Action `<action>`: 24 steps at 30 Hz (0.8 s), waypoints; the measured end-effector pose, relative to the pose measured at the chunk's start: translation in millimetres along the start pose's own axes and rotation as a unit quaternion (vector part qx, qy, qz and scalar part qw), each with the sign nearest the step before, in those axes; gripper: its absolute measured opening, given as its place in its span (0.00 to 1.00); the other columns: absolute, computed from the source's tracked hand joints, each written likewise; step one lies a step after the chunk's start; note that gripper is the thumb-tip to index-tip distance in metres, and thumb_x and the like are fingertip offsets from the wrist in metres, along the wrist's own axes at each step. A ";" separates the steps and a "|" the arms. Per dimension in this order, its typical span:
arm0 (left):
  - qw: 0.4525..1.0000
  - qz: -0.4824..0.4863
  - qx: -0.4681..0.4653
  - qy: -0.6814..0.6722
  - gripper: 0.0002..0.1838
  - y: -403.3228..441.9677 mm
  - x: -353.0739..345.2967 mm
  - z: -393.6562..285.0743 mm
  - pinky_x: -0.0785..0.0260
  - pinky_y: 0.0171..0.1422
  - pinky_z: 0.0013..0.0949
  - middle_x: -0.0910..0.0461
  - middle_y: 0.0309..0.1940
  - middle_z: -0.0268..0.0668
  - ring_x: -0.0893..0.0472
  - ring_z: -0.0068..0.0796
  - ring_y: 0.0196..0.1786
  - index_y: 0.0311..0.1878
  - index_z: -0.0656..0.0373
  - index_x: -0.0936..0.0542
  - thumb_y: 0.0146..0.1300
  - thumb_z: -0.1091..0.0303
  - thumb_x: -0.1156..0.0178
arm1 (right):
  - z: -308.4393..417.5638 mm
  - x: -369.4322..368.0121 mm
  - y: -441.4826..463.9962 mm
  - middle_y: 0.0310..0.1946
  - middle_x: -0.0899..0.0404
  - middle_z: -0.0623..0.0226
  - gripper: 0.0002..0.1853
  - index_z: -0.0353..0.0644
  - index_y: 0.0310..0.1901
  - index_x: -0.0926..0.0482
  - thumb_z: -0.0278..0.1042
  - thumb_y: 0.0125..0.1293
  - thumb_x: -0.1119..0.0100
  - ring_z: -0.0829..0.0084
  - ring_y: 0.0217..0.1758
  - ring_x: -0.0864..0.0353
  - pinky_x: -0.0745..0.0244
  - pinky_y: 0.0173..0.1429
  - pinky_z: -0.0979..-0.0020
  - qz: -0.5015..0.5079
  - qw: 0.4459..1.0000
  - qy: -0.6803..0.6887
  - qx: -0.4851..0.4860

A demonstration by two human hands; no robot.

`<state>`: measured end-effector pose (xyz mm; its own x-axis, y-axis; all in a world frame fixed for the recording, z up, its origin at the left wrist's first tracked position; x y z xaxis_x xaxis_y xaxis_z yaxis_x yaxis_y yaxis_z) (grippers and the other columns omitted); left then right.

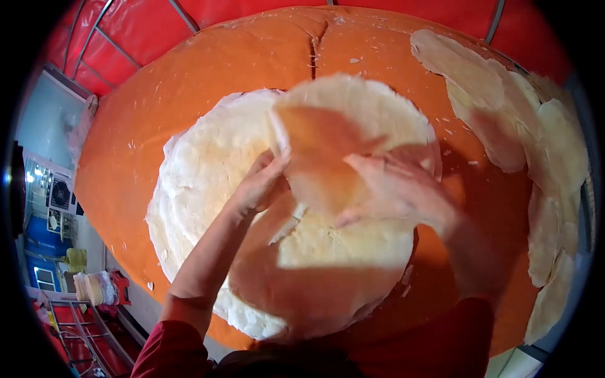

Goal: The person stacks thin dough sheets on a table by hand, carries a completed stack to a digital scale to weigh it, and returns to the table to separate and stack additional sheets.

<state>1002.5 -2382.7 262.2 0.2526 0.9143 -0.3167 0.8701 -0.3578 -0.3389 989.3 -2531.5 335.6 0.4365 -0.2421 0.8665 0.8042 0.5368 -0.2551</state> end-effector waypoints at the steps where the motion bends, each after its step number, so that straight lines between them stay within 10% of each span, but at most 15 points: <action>1: 0.999 0.025 -0.032 -0.004 0.37 5.0 -9.1 3.6 0.37 0.58 0.34 0.33 0.54 0.37 0.32 0.28 0.56 0.61 0.62 0.42 0.54 0.53 0.38 | 6.6 -9.9 -4.3 0.48 0.30 0.43 0.50 0.35 0.57 0.39 0.59 0.35 0.31 0.49 0.53 0.31 0.38 0.58 0.59 -0.024 0.999 -0.010 0.044; 4: 0.988 0.071 -0.124 -0.054 0.37 -2.5 -26.7 1.3 0.37 0.59 0.36 0.34 0.55 0.36 0.33 0.29 0.57 0.61 0.60 0.42 0.53 0.53 0.38 | 24.3 -15.0 -0.6 0.58 0.41 0.41 0.61 0.33 0.63 0.50 0.59 0.29 0.28 0.49 0.61 0.40 0.43 0.64 0.62 -0.107 0.969 0.204 0.088; 8: 0.979 0.102 -0.130 -0.122 0.37 -5.0 -45.8 -7.9 0.39 0.61 0.37 0.36 0.56 0.34 0.35 0.29 0.59 0.62 0.53 0.43 0.52 0.55 0.37 | 24.2 -2.3 -4.2 0.52 0.33 0.45 0.50 0.32 0.56 0.39 0.53 0.33 0.27 0.56 0.55 0.32 0.36 0.57 0.63 -0.255 0.957 0.139 -0.011; 12: 0.968 0.104 -0.132 -0.188 0.30 -5.6 -54.7 -11.0 0.32 0.53 0.33 0.32 0.52 0.32 0.29 0.27 0.51 0.60 0.53 0.40 0.55 0.63 0.39 | 11.7 -1.7 -4.6 0.20 0.25 0.56 0.18 0.32 0.29 0.26 0.40 0.44 0.35 0.67 0.23 0.25 0.34 0.29 0.65 -0.225 0.938 0.263 -0.008; 15: 0.966 0.086 -0.119 -0.213 0.24 3.8 -40.0 5.8 0.30 0.47 0.31 0.27 0.46 0.36 0.26 0.27 0.45 0.54 0.58 0.33 0.53 0.72 0.40 | -10.8 -8.7 0.8 0.22 0.25 0.63 0.10 0.29 0.30 0.25 0.30 0.52 0.43 0.73 0.26 0.26 0.31 0.32 0.71 -0.204 0.958 0.183 -0.083; 17: 0.981 -0.047 -0.145 -0.122 0.14 22.4 -3.1 13.8 0.32 0.34 0.30 0.25 0.34 0.35 0.25 0.26 0.35 0.43 0.61 0.28 0.51 0.74 0.43 | 30.9 34.9 -14.2 0.23 0.23 0.64 0.07 0.30 0.29 0.24 0.25 0.53 0.47 0.76 0.27 0.26 0.32 0.30 0.71 -0.256 0.955 0.060 -0.134; 19: 0.971 -0.126 -0.201 -0.032 0.05 26.2 36.3 -17.9 0.36 0.24 0.28 0.25 0.24 0.34 0.27 0.25 0.25 0.32 0.62 0.25 0.49 0.74 0.44 | 45.0 78.5 -32.7 0.23 0.22 0.65 0.03 0.35 0.26 0.24 0.24 0.51 0.45 0.76 0.26 0.25 0.31 0.30 0.68 -0.519 0.849 0.009 0.101; 21: 0.860 -0.193 -0.367 0.298 0.08 -21.0 74.7 -117.4 0.36 0.21 0.29 0.26 0.21 0.35 0.28 0.26 0.20 0.21 0.62 0.24 0.50 0.67 0.44 | 62.3 147.7 -44.7 0.25 0.22 0.66 0.06 0.38 0.32 0.25 0.29 0.52 0.43 0.75 0.25 0.23 0.27 0.29 0.71 -0.415 0.892 0.172 0.055; 22: 0.833 -0.253 -0.280 0.405 0.12 10.2 165.0 -137.1 0.30 0.38 0.31 0.21 0.33 0.36 0.25 0.24 0.34 0.35 0.60 0.19 0.49 0.64 0.42 | 71.0 179.9 -52.5 0.26 0.21 0.66 0.08 0.39 0.35 0.25 0.31 0.53 0.42 0.75 0.24 0.22 0.25 0.29 0.72 -0.368 0.897 0.245 0.020; 24: 0.860 -0.037 -0.393 0.324 0.14 -89.1 129.2 -244.6 0.29 0.44 0.31 0.20 0.35 0.40 0.22 0.29 0.39 0.33 0.64 0.19 0.53 0.65 0.50 | 80.9 182.1 -87.7 0.33 0.22 0.60 0.11 0.36 0.40 0.26 0.32 0.56 0.44 0.71 0.34 0.21 0.23 0.40 0.70 -0.379 0.781 0.494 0.053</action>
<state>1061.1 -2186.2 468.1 0.1453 0.9341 0.3262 0.8466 -0.2880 0.4475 965.7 -2557.3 550.5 -0.0088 -0.9998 -0.0160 0.9677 -0.0125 0.2517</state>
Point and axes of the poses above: each hand's wrist, its own y-axis towards the middle knuckle, its own x-axis out of the back of the hand, z = x × y, the point moved 9 cm from there along y, towards the middle knuckle
